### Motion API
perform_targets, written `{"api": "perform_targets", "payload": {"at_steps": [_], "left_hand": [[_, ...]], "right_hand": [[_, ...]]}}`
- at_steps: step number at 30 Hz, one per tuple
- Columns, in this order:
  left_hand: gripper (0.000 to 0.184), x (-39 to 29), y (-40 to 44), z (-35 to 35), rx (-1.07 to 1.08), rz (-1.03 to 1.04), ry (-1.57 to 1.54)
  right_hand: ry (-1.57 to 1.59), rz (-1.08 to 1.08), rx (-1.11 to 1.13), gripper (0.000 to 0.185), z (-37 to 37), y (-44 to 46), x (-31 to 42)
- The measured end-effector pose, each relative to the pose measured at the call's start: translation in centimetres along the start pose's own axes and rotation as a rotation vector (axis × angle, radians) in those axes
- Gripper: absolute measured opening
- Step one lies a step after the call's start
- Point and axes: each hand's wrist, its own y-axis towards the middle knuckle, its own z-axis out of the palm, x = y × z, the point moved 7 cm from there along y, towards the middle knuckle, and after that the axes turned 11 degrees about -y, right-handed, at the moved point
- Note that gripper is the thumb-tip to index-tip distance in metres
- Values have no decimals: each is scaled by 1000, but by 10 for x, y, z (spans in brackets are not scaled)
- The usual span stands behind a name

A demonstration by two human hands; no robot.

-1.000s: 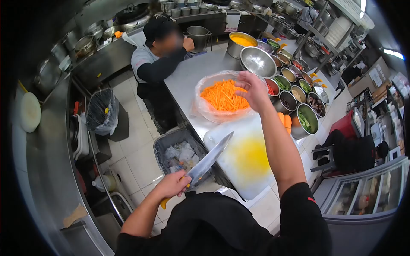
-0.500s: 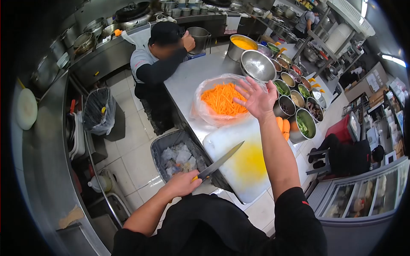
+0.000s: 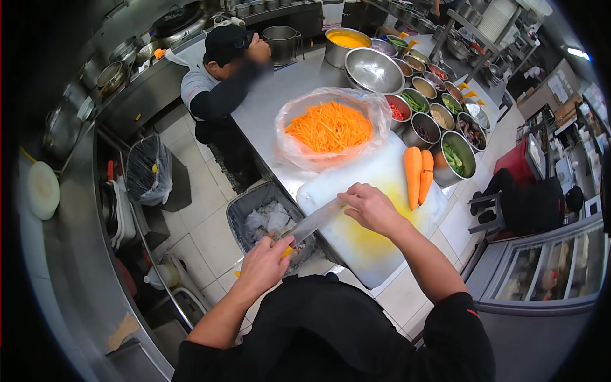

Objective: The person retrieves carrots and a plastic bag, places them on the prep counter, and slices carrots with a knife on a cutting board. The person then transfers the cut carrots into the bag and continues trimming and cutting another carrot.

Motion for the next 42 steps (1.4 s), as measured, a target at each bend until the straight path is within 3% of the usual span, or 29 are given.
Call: {"api": "perform_targets", "payload": {"at_steps": [6, 11, 13, 16, 17, 18, 20, 22, 25, 26, 29, 30, 31, 32, 34, 36, 39, 40, 42], "left_hand": [[42, -2, -11, -1, -123, 54, 15], [42, -4, -18, -3, -185, 43, 49], [43, -6, -19, 0, -185, 61, 86], [45, -11, -15, 3, -180, 99, 132], [46, -12, -15, 5, -174, 107, 143], [46, -14, -16, 6, -165, 118, 140], [46, -17, -14, 9, -150, 144, 131], [45, -22, -15, 9, -143, 183, 162], [43, -25, -16, 12, -141, 233, 200], [42, -25, -16, 14, -142, 249, 209], [41, -23, -21, 15, -114, 260, 216], [41, -19, -23, 17, -91, 241, 189], [41, -14, -26, 20, -67, 225, 164], [40, -11, -28, 23, -40, 207, 139], [40, -6, -29, 31, -25, 178, 82], [40, -3, -28, 33, 16, 125, 39], [42, 4, -33, 36, 84, 15, -31], [43, 13, -35, 38, 91, -9, -55], [43, 21, -37, 42, 121, -77, -100]], "right_hand": [[-113, -206, 34, 6, -1, -3, 7], [-196, -147, -159, 13, -29, 39, -31], [-338, 10, 3, 18, -40, 76, -52], [-368, -117, 106, 22, -37, 92, -29], [-193, -85, 237, 33, -26, 89, -10], [-26, -201, 235, 43, -10, 82, 7], [54, -233, 349, 54, 3, 68, 50], [204, -213, 455, 52, 28, 60, 68], [458, -75, 790, 43, 51, 51, 73], [519, -78, 752, 28, 53, 50, 71], [573, 24, 538, 16, 43, 63, 46], [550, 78, 349, 10, 28, 71, 31], [455, 60, 167, 8, 11, 83, 19], [362, 145, 132, 16, 1, 95, 2], [-358, -18, -172, 31, -17, 110, -12], [-363, 120, -23, 41, -41, 117, -41], [11, 236, -82, 41, -91, 87, -99], [15, 395, -22, 39, -110, 67, -111], [-124, 512, 35, 35, -114, 27, -159]]}}
